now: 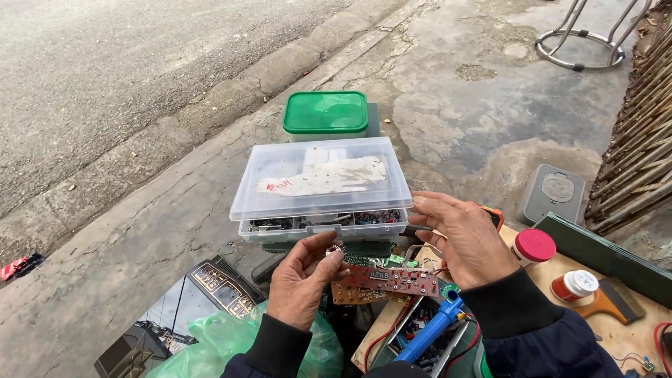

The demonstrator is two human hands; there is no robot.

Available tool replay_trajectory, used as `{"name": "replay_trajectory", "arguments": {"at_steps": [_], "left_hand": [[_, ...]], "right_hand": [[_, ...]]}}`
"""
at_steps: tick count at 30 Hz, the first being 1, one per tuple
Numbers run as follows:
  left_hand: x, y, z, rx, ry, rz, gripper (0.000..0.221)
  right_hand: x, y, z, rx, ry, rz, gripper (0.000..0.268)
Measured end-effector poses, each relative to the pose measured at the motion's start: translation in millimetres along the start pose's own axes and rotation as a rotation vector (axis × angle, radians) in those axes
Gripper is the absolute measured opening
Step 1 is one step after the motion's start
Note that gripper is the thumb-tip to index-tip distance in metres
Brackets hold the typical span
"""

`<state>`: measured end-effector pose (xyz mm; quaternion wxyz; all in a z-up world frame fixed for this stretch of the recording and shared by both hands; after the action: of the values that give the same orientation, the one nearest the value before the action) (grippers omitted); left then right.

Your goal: Sorting various small electronic components into a divided storage container on a repair workbench.

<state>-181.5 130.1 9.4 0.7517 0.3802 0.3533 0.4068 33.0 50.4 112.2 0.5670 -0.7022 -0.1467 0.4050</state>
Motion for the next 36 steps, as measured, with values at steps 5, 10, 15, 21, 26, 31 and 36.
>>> {"name": "replay_trajectory", "arguments": {"at_steps": [5, 10, 15, 21, 26, 31, 36], "left_hand": [[-1.8, 11.5, 18.0, 0.209, -0.117, 0.123, 0.049], [33.6, 16.3, 28.4, 0.811, -0.229, 0.761, 0.041], [58.7, 4.5, 39.3, 0.974, -0.142, 0.879, 0.036], [13.0, 4.4, 32.3, 0.939, -0.135, 0.948, 0.034], [4.6, 16.4, -21.8, 0.913, 0.022, 0.824, 0.031], [36.1, 29.6, -45.6, 1.000, 0.119, 0.728, 0.024], [72.5, 31.7, -27.4, 1.129, 0.045, 0.649, 0.028]], "right_hand": [[-5.7, -16.2, 8.3, 0.104, -0.068, -0.048, 0.029], [-4.6, -23.2, 11.8, 0.179, -0.077, -0.154, 0.037], [-6.3, -35.6, 10.5, 0.215, -0.059, -0.190, 0.035], [-17.3, -52.8, 17.4, 0.212, -0.068, -0.198, 0.047], [-16.7, -55.3, 17.2, 0.211, -0.083, -0.214, 0.056], [-15.8, -53.7, 18.1, 0.229, -0.061, -0.216, 0.049], [-14.5, -48.6, 13.8, 0.224, -0.076, -0.204, 0.051]]}}
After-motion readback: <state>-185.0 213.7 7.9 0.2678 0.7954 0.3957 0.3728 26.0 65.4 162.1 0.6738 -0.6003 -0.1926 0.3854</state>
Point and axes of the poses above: each hand's wrist, its own x-axis towards the middle knuckle, its own z-axis out of the palm, y = z × x, the point moved 1 cm from there along x, towards the middle knuckle, and after that the axes turned 9 degrees about -x, right-handed, at the moved point
